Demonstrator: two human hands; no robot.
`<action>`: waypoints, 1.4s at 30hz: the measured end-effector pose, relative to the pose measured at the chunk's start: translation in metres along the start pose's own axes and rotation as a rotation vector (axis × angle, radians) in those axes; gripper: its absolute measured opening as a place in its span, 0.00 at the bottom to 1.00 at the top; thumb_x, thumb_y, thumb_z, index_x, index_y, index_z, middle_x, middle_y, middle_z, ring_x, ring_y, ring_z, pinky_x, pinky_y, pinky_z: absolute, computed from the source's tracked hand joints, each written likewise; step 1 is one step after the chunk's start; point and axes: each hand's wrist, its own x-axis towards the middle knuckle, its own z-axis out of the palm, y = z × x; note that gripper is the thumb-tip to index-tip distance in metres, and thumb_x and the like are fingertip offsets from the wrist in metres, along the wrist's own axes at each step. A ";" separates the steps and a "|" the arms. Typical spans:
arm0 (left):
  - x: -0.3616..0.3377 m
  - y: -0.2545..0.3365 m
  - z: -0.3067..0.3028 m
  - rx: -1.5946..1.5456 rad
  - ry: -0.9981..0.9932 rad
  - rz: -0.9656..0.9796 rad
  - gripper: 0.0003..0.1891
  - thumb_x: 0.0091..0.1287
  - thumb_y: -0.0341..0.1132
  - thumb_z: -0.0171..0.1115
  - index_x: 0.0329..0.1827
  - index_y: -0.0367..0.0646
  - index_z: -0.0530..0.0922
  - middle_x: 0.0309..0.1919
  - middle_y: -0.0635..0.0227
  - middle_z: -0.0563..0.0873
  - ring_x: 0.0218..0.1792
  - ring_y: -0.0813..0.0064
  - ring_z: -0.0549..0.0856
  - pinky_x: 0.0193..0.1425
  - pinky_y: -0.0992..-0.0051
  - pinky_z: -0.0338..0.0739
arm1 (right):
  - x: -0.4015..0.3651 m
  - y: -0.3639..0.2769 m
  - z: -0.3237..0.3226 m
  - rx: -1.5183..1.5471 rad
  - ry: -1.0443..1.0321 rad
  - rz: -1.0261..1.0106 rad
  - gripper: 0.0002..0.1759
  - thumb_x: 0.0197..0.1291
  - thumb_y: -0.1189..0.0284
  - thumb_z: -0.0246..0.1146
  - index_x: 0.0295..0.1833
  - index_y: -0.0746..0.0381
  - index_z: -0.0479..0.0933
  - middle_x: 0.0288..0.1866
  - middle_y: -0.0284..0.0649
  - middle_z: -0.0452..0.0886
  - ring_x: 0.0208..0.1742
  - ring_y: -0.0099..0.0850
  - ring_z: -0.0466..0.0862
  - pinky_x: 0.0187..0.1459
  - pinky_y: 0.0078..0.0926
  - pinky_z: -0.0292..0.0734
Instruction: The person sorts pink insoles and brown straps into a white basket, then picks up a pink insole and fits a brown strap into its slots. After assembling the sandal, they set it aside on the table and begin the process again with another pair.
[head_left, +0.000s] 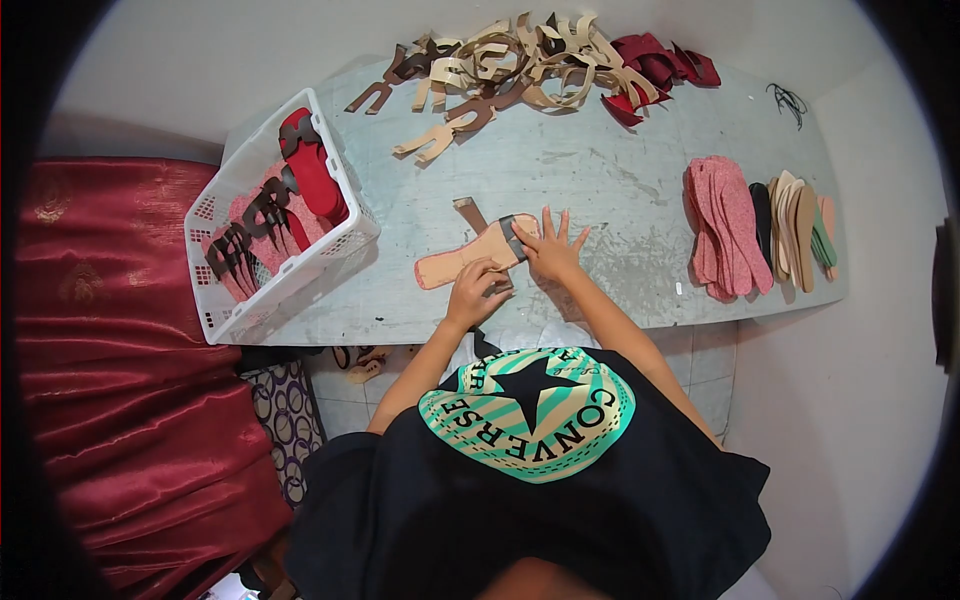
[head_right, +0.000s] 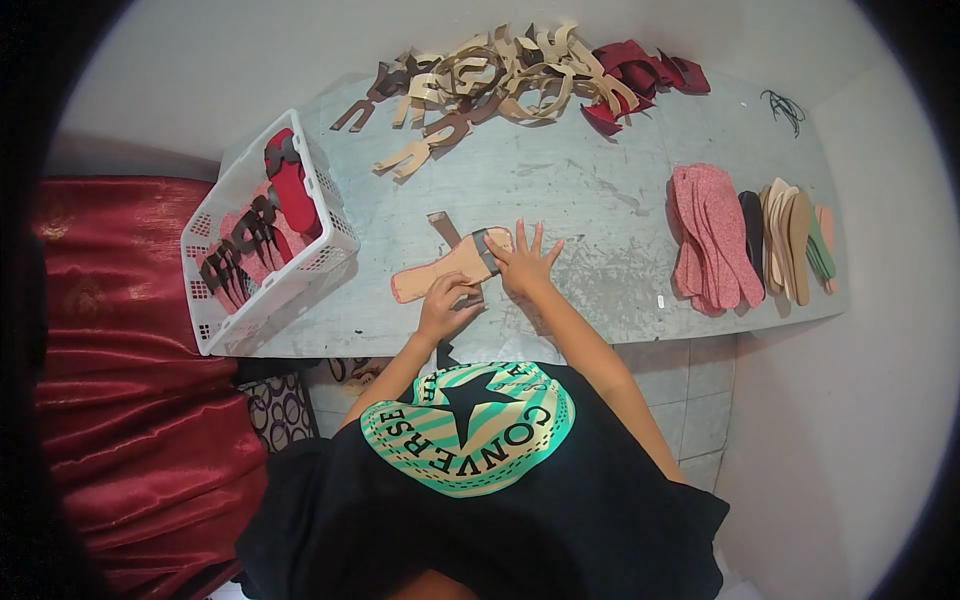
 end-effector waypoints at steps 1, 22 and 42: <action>0.001 0.000 0.000 -0.001 0.020 0.005 0.14 0.44 0.35 0.72 0.33 0.44 0.78 0.41 0.66 0.78 0.48 0.61 0.77 0.51 0.65 0.71 | 0.000 0.000 0.000 0.000 0.001 -0.002 0.26 0.65 0.57 0.47 0.66 0.22 0.52 0.75 0.43 0.33 0.73 0.54 0.29 0.56 0.77 0.22; 0.043 -0.024 0.001 -0.177 0.038 -0.364 0.07 0.50 0.32 0.67 0.28 0.39 0.79 0.27 0.65 0.79 0.31 0.66 0.78 0.35 0.70 0.72 | 0.002 0.002 0.001 -0.001 -0.001 -0.004 0.27 0.63 0.56 0.49 0.66 0.21 0.52 0.75 0.43 0.34 0.73 0.54 0.29 0.55 0.77 0.22; 0.046 -0.045 0.014 -0.167 0.034 -0.401 0.08 0.49 0.31 0.68 0.27 0.37 0.79 0.25 0.65 0.79 0.27 0.71 0.79 0.31 0.75 0.73 | 0.000 0.000 -0.002 0.018 -0.011 0.002 0.26 0.64 0.57 0.48 0.66 0.22 0.53 0.75 0.43 0.33 0.73 0.53 0.29 0.56 0.76 0.21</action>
